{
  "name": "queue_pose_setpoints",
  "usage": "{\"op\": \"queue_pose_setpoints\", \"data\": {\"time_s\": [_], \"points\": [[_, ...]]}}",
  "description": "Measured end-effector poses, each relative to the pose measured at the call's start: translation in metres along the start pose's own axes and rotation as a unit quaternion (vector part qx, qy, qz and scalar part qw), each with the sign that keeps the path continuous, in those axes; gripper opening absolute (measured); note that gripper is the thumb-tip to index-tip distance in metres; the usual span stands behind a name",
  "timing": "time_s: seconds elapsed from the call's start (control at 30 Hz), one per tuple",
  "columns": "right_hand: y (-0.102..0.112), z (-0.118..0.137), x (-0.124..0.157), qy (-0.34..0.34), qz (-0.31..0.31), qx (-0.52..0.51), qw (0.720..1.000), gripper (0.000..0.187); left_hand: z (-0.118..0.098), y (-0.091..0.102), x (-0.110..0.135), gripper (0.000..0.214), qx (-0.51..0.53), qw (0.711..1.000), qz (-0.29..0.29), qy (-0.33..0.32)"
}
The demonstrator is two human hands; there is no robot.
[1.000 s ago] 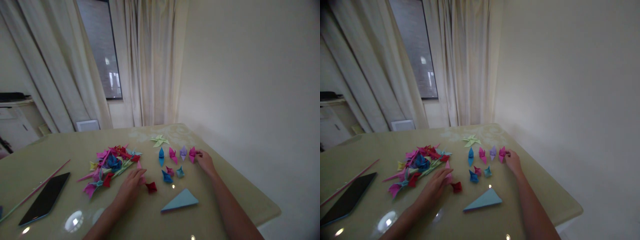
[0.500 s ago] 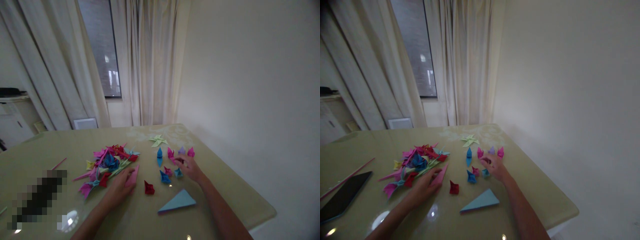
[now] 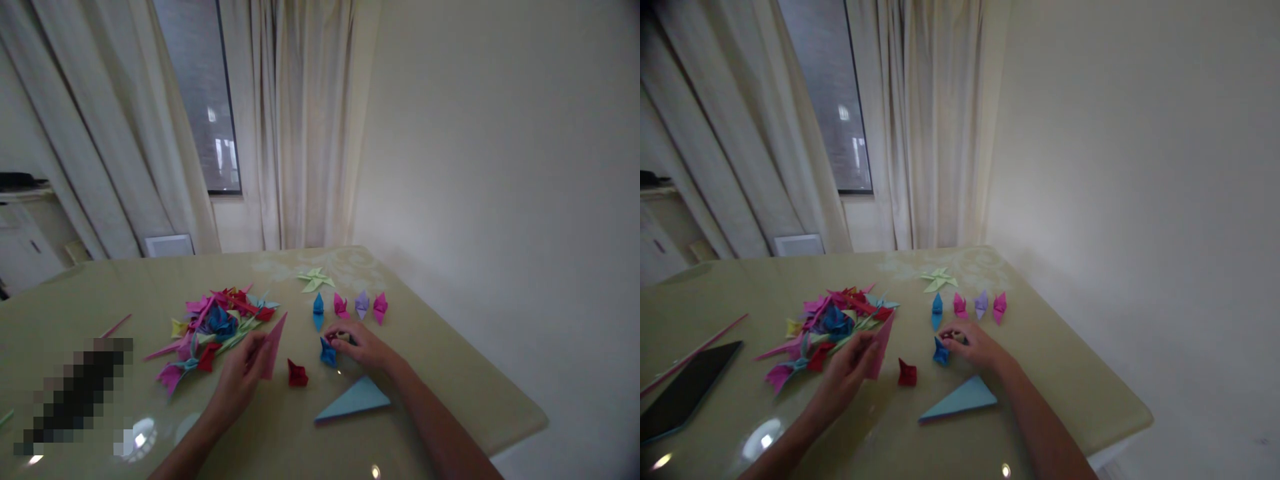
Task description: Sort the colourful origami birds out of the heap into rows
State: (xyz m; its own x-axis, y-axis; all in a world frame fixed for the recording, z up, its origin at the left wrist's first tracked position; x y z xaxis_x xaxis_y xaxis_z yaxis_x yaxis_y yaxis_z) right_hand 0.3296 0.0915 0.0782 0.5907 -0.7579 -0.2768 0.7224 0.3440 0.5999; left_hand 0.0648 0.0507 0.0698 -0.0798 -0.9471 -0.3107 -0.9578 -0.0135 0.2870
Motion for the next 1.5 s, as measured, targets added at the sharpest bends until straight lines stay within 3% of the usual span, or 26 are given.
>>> {"op": "queue_pose_setpoints", "data": {"time_s": [0.17,0.3,0.43,0.57,0.7,0.83,0.93,1.07,1.33,1.5], "points": [[0.010,0.043,0.001,0.052,-0.063,0.014,0.997,0.041,-0.009,-0.037,0.014,0.039,0.182,0.980,0.063,0.054],[-0.016,0.083,0.009,0.036,-0.041,-0.018,0.998,0.041,-0.017,-0.062,0.025,0.040,0.213,0.969,0.109,0.064],[-0.033,0.097,0.026,0.000,-0.099,-0.045,0.994,0.026,-0.020,-0.070,0.031,0.039,0.222,0.966,0.118,0.059],[-0.028,0.095,0.046,-0.029,-0.148,-0.051,0.987,0.015,-0.026,-0.081,0.039,0.034,0.204,0.963,0.174,0.032],[-0.001,0.086,0.063,-0.057,-0.175,-0.019,0.983,0.018,-0.028,-0.094,0.051,0.016,-0.008,0.976,0.214,-0.041],[0.024,0.071,0.075,-0.086,-0.148,0.025,0.985,0.020,-0.018,-0.116,0.064,0.030,-0.191,0.943,0.265,-0.069],[0.035,0.059,0.082,-0.110,-0.139,0.044,0.983,0.022,-0.014,-0.127,0.067,0.016,-0.252,0.920,0.291,-0.072],[0.035,0.051,0.087,-0.128,-0.136,0.041,0.982,0.024,-0.011,-0.127,0.064,0.017,-0.268,0.913,0.297,-0.078],[-0.003,0.040,0.076,-0.143,-0.045,0.009,0.989,0.021,-0.001,-0.108,0.056,0.011,-0.210,0.946,0.241,-0.060],[-0.003,0.035,0.074,-0.146,-0.040,0.002,0.988,0.023,0.011,-0.105,0.053,0.030,-0.176,0.959,0.222,0.008]]}}
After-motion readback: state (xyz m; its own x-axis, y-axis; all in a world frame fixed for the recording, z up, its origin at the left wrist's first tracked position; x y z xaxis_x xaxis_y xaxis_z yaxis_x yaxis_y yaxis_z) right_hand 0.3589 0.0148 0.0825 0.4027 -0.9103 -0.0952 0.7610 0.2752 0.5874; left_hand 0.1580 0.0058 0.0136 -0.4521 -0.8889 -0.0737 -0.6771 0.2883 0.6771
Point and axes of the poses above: each hand's wrist, its own x-axis away from the middle knuckle, its own y-axis out of the back of the hand, z = x × y, the point moved 9 cm from there along -x, towards the middle knuckle, and after that the axes turned 2 degrees about z, right-handed, at the moved point
